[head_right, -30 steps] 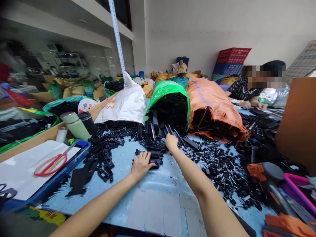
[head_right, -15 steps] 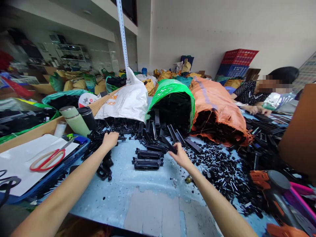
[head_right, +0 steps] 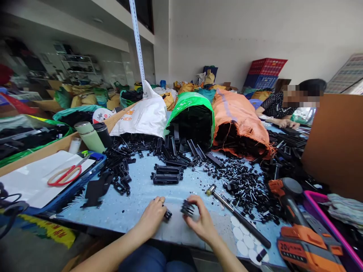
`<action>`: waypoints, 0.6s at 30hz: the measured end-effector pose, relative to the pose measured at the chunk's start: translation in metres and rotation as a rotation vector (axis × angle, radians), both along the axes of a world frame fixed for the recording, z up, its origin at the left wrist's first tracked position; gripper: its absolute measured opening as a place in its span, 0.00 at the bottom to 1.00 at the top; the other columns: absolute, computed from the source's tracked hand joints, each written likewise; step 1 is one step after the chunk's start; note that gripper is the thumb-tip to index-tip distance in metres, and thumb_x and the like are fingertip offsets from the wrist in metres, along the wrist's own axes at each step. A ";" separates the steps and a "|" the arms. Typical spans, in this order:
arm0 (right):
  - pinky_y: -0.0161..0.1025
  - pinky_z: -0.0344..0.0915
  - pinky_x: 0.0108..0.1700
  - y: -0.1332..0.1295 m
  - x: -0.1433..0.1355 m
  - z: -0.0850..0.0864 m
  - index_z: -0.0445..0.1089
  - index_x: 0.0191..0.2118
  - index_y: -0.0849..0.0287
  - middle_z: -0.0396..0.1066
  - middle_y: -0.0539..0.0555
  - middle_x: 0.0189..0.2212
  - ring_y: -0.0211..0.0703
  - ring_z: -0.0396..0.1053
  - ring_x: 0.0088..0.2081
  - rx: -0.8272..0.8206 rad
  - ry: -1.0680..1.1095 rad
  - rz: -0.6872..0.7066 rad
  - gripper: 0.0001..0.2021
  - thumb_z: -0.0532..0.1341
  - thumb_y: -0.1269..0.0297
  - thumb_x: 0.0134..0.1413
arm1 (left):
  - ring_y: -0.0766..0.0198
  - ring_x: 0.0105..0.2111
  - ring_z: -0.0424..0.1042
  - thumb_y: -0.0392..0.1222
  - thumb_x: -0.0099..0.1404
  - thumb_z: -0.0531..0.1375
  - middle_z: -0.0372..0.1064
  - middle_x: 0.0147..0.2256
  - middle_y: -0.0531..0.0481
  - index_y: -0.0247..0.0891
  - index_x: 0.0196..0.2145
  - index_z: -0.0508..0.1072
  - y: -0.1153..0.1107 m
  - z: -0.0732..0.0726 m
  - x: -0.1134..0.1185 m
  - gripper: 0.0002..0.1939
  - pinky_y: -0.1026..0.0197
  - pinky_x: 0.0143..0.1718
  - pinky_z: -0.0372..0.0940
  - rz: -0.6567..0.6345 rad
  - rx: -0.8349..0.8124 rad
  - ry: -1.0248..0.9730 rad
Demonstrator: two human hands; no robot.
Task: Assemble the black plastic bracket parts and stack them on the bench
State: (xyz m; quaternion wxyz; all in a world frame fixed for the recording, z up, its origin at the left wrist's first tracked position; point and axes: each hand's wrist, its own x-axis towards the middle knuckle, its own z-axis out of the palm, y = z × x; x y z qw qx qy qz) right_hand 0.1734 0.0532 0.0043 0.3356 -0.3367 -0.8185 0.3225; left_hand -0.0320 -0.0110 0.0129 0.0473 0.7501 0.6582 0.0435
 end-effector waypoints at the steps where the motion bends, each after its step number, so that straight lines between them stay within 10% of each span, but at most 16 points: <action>1: 0.45 0.64 0.46 -0.002 0.011 -0.002 0.56 0.47 0.54 0.64 0.58 0.43 0.48 0.65 0.44 -0.052 0.069 -0.013 0.19 0.59 0.59 0.50 | 0.54 0.43 0.66 0.28 0.57 0.55 0.67 0.40 0.41 0.34 0.29 0.73 0.002 -0.003 -0.003 0.08 0.55 0.41 0.63 -0.009 0.024 -0.025; 8: 0.49 0.59 0.52 -0.010 0.094 -0.017 0.62 0.48 0.57 0.66 0.59 0.45 0.51 0.64 0.48 0.046 -0.279 -0.093 0.21 0.59 0.55 0.50 | 0.58 0.39 0.65 0.32 0.65 0.48 0.65 0.38 0.44 0.34 0.36 0.68 -0.012 -0.020 -0.026 0.09 0.56 0.39 0.62 -0.045 0.034 -0.139; 13: 0.54 0.57 0.53 -0.012 0.043 -0.006 0.65 0.52 0.53 0.67 0.58 0.47 0.54 0.61 0.50 0.094 -0.353 0.002 0.21 0.57 0.54 0.53 | 0.59 0.35 0.66 0.38 0.62 0.54 0.66 0.30 0.47 0.36 0.29 0.67 -0.018 -0.023 -0.006 0.06 0.56 0.40 0.62 0.089 0.075 -0.480; 18: 0.41 0.69 0.30 -0.022 -0.017 0.006 0.55 0.59 0.52 0.69 0.57 0.40 0.44 0.71 0.32 -0.575 0.181 -0.073 0.27 0.50 0.47 0.57 | 0.71 0.22 0.65 0.47 0.65 0.49 0.63 0.40 0.49 0.40 0.53 0.58 -0.018 -0.009 0.020 0.19 0.66 0.22 0.62 0.184 0.015 -1.210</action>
